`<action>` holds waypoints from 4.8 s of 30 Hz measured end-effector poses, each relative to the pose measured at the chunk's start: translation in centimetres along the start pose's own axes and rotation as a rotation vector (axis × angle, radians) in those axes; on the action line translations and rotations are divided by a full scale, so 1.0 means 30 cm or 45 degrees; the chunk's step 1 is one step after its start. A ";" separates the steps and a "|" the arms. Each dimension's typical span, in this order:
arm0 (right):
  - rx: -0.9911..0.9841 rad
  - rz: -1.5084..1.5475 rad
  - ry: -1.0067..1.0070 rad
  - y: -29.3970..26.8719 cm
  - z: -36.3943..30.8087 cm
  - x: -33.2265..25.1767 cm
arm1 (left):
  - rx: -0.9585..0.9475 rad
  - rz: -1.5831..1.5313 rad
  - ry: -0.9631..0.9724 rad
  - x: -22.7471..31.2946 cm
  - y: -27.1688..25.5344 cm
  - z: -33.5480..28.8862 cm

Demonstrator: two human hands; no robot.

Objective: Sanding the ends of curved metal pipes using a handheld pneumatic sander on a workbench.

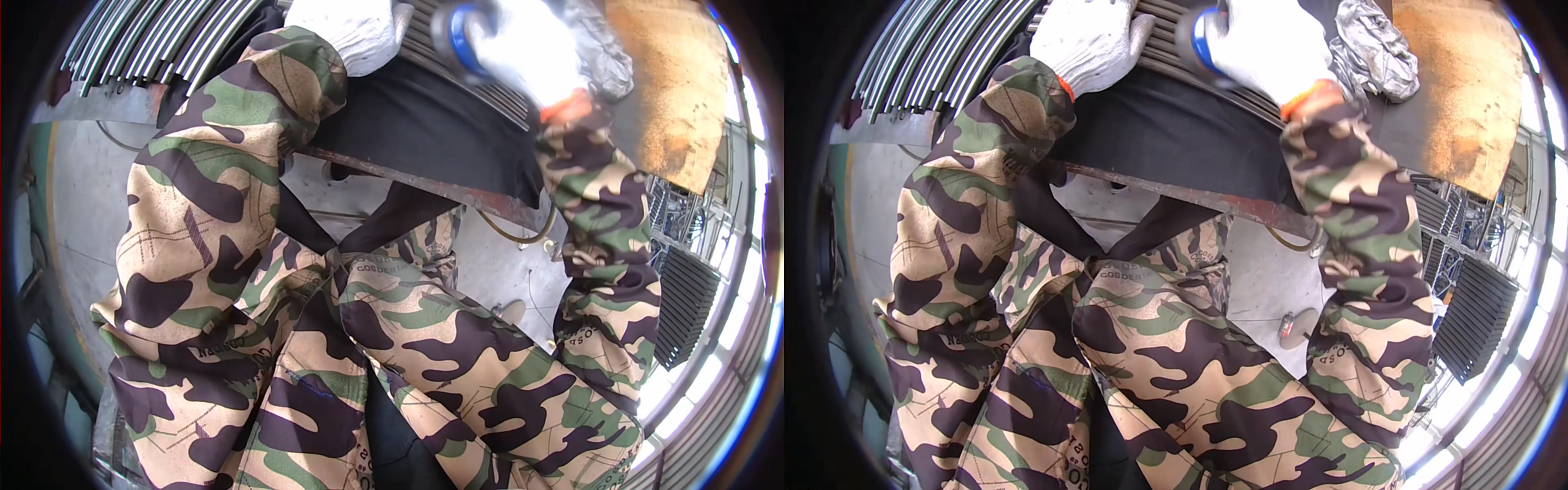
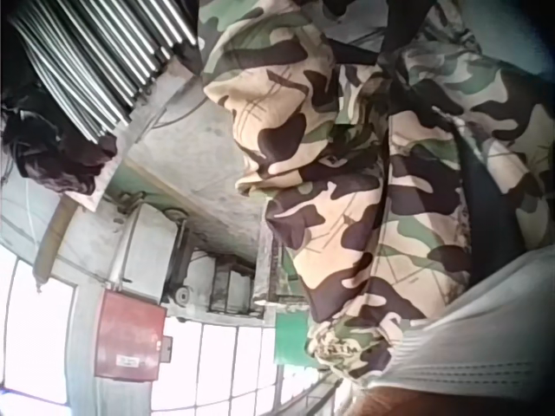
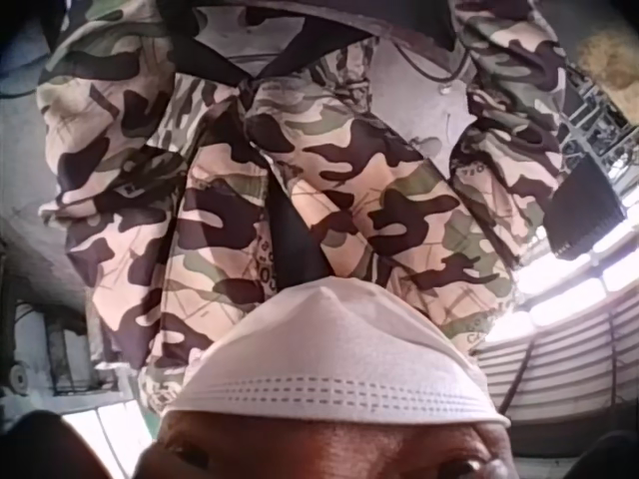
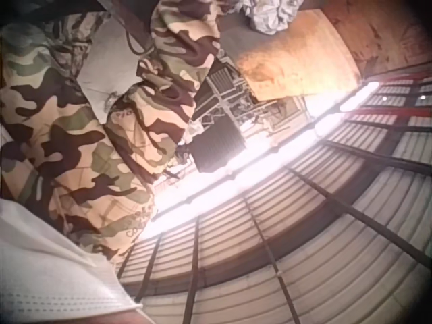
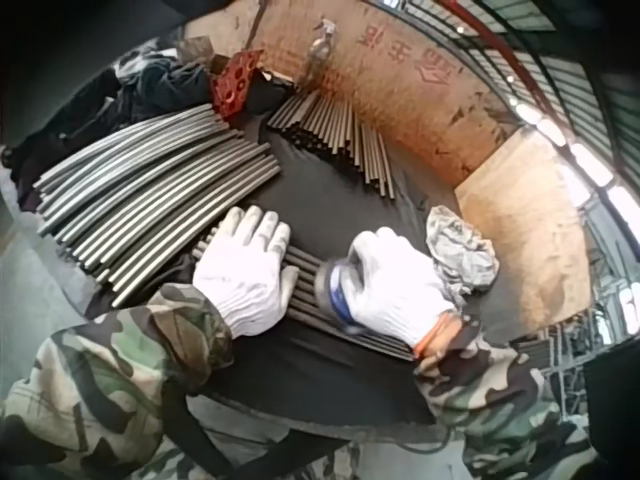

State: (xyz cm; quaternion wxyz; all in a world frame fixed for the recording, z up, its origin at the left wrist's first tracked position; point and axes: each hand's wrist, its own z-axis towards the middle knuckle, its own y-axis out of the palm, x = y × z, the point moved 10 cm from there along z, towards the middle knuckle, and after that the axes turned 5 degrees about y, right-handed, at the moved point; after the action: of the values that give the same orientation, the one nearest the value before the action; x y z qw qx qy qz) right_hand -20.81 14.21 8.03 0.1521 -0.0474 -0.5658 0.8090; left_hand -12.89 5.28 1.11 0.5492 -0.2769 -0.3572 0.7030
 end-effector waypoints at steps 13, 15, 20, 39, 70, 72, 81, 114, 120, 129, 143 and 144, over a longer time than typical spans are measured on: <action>-0.013 0.037 0.001 -0.056 -0.075 -0.003 | -0.025 0.048 0.044 0.018 -0.027 0.026; -0.015 0.028 0.061 -0.030 -0.048 0.032 | -0.027 0.048 0.092 0.031 -0.030 0.035; -0.093 0.055 0.111 -0.005 -0.022 0.046 | -0.020 0.213 0.233 0.027 0.003 0.036; 0.007 -0.022 0.136 -0.065 -0.132 0.200 | 0.052 0.155 0.314 0.014 0.007 0.079; -0.138 0.074 0.116 0.039 0.007 0.073 | -0.299 -0.061 0.363 -0.077 -0.034 0.054; -0.178 -0.007 0.211 0.050 -0.018 0.158 | -0.257 -0.121 0.382 -0.055 0.004 0.077; -0.099 0.035 0.122 0.057 0.000 0.067 | -0.229 0.032 0.342 -0.048 0.014 0.064; -0.125 0.019 0.143 0.042 -0.032 0.023 | -0.163 0.048 0.261 -0.012 0.012 0.080; -0.143 0.045 0.202 0.067 0.061 0.036 | -0.183 0.090 0.245 -0.071 -0.027 0.058; -0.196 0.022 0.216 0.093 0.059 0.034 | -0.214 0.055 0.239 -0.070 0.010 0.058; -0.190 0.027 0.164 0.071 -0.022 0.017 | -0.087 0.029 0.280 -0.017 0.026 0.089; -0.112 0.118 0.158 0.030 0.026 -0.006 | -0.122 0.079 0.273 -0.053 0.016 0.076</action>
State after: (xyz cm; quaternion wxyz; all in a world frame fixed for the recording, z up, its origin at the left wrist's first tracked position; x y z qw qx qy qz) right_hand -21.00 13.16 7.44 0.1469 -0.1303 -0.5875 0.7850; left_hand -14.56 3.23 2.06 0.5485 -0.3874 -0.3208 0.6680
